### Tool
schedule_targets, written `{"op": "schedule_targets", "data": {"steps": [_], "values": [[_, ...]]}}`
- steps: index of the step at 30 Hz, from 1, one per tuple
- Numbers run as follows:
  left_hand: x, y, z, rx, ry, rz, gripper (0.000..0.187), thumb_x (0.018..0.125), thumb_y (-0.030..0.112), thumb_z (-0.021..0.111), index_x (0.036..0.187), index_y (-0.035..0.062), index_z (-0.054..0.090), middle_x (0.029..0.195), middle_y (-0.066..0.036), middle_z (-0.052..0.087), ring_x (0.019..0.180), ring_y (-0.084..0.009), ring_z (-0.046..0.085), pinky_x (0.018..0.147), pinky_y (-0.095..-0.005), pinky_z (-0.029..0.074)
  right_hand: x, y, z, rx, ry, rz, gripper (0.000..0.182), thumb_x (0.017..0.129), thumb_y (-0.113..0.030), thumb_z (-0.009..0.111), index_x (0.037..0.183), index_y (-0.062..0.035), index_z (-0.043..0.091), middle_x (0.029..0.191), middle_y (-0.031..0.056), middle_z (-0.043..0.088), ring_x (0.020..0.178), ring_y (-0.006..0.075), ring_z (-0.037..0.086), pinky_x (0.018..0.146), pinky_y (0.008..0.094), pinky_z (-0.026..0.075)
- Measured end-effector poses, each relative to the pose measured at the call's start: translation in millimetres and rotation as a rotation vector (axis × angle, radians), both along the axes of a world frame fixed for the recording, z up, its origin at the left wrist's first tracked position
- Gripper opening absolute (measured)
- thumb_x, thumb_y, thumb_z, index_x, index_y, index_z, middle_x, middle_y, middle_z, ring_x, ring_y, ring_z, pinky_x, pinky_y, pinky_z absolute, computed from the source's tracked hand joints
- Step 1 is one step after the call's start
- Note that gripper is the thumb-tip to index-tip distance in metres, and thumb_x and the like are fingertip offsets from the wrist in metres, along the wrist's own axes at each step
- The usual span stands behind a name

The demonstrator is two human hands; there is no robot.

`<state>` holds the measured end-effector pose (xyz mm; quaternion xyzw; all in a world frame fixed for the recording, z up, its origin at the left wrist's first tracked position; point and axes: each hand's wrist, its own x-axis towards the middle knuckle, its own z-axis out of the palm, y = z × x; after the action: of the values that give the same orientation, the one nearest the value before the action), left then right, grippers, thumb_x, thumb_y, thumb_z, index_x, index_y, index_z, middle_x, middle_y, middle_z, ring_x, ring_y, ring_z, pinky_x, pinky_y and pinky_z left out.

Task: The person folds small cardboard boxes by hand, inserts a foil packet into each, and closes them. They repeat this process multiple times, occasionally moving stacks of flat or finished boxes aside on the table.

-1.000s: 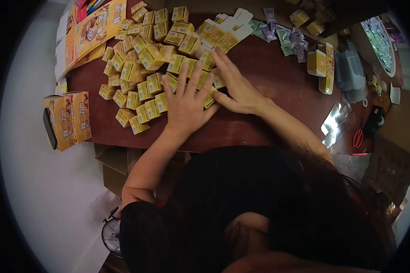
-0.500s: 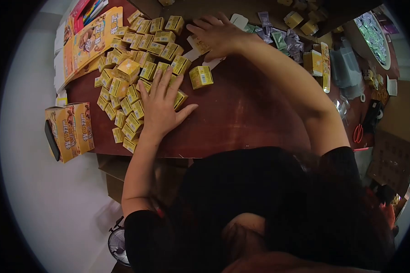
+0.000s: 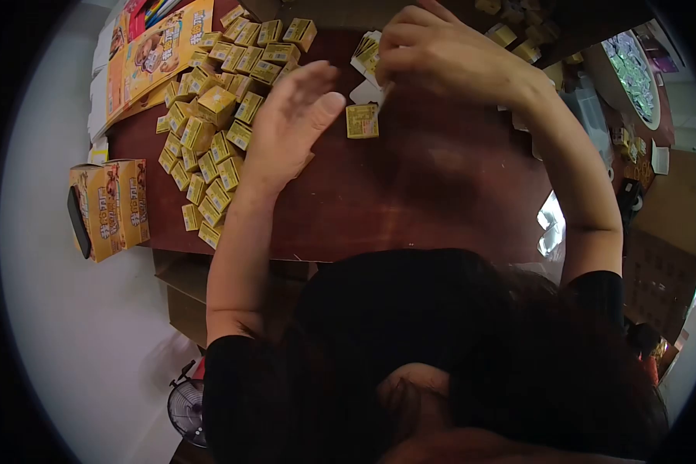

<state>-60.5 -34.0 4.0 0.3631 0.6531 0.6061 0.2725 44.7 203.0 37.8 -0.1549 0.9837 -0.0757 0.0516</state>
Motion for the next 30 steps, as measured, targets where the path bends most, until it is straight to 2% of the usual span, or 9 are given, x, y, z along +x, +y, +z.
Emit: {"op": "schedule_targets", "data": {"steps": [2,4,8,11,14,18,22,26,30], "values": [[13.1,14.1,-4.8,0.073,-0.591,-0.341,0.051,0.091,0.023,0.076,0.129,-0.0041,0.057,0.126,-0.012,0.064,0.115,-0.0182,0.061,0.102,-0.0334,0.048,37.2,-17.2,25.3,0.081,0.098,0.129,0.058,0.085,-0.032,0.073,0.137,-0.0143,0.055,0.125,0.0056,0.059,0.132,0.0259,0.049,0.123,0.0558,0.017],[18.5,24.6,-3.6,-0.172,-0.599,-0.626,0.048,0.089,0.014,0.076,0.130,-0.0033,0.057,0.125,-0.010,0.064,0.113,-0.0170,0.062,0.105,-0.0333,0.047,44.7,-34.1,47.3,0.166,0.204,0.246,0.062,0.084,-0.030,0.075,0.140,-0.0146,0.053,0.126,0.0063,0.058,0.131,0.0260,0.048,0.124,0.0561,0.017],[37.4,30.0,-21.0,0.063,-0.869,-0.593,0.055,0.085,0.006,0.078,0.134,-0.0026,0.054,0.128,-0.013,0.064,0.112,-0.0183,0.063,0.102,-0.0340,0.050,69.0,-37.1,37.5,0.138,0.346,0.112,0.058,0.082,-0.022,0.077,0.136,-0.0141,0.055,0.132,0.0088,0.055,0.131,0.0273,0.049,0.121,0.0534,0.026],[40.2,27.5,-12.7,0.078,-0.832,-0.405,0.060,0.084,0.004,0.079,0.137,-0.0020,0.052,0.132,-0.014,0.061,0.116,-0.0209,0.062,0.101,-0.0337,0.052,80.7,-24.1,22.7,-0.560,0.655,-0.169,0.073,0.078,-0.021,0.086,0.141,-0.0105,0.051,0.144,0.0110,0.048,0.134,0.0296,0.048,0.112,0.0447,0.040],[40.6,19.6,-17.8,0.124,-0.704,-0.408,0.077,0.079,0.012,0.085,0.143,-0.0012,0.046,0.138,-0.014,0.056,0.121,-0.0223,0.060,0.104,-0.0337,0.048,98.6,-33.7,-6.5,-0.840,0.457,-0.396,0.076,0.079,-0.024,0.086,0.143,-0.0087,0.049,0.145,0.0113,0.047,0.135,0.0284,0.047,0.111,0.0414,0.041],[51.2,17.1,-13.1,0.080,-0.643,-0.502,0.093,0.072,0.018,0.091,0.147,-0.0016,0.042,0.137,-0.012,0.057,0.122,-0.0210,0.059,0.106,-0.0337,0.046,94.2,-49.3,-11.7,-0.804,0.391,-0.404,0.066,0.080,-0.023,0.085,0.137,-0.0099,0.055,0.141,0.0109,0.049,0.134,0.0274,0.047,0.107,0.0407,0.045],[50.4,12.5,-14.6,0.071,-0.793,-0.482,0.091,0.071,0.015,0.090,0.147,-0.0025,0.042,0.134,-0.012,0.059,0.121,-0.0198,0.060,0.106,-0.0332,0.046,95.0,-37.2,-6.6,-0.890,0.269,-0.378,0.028,0.084,-0.016,0.080,0.107,-0.0076,0.066,0.141,0.0147,0.049,0.132,0.0275,0.049,0.102,0.0381,0.048],[40.1,10.6,-13.5,0.027,-0.889,-0.730,0.084,0.073,0.011,0.088,0.144,-0.0028,0.045,0.131,-0.011,0.061,0.119,-0.0188,0.061,0.105,-0.0324,0.046,100.4,-20.7,0.0,-1.087,0.107,-0.148,0.018,0.085,-0.020,0.080,0.084,-0.0070,0.068,0.150,0.0166,0.045,0.133,0.0254,0.048,0.102,0.0383,0.046],[37.0,16.5,-4.4,-0.145,-0.711,-0.605,0.074,0.077,0.007,0.085,0.140,-0.0007,0.048,0.126,-0.009,0.061,0.114,-0.0180,0.062,0.103,-0.0321,0.047,99.3,-8.7,-1.2,-1.000,0.058,-0.012,0.028,0.084,-0.026,0.081,0.103,-0.0089,0.069,0.153,0.0176,0.040,0.139,0.0291,0.043,0.105,0.0412,0.044]]}}
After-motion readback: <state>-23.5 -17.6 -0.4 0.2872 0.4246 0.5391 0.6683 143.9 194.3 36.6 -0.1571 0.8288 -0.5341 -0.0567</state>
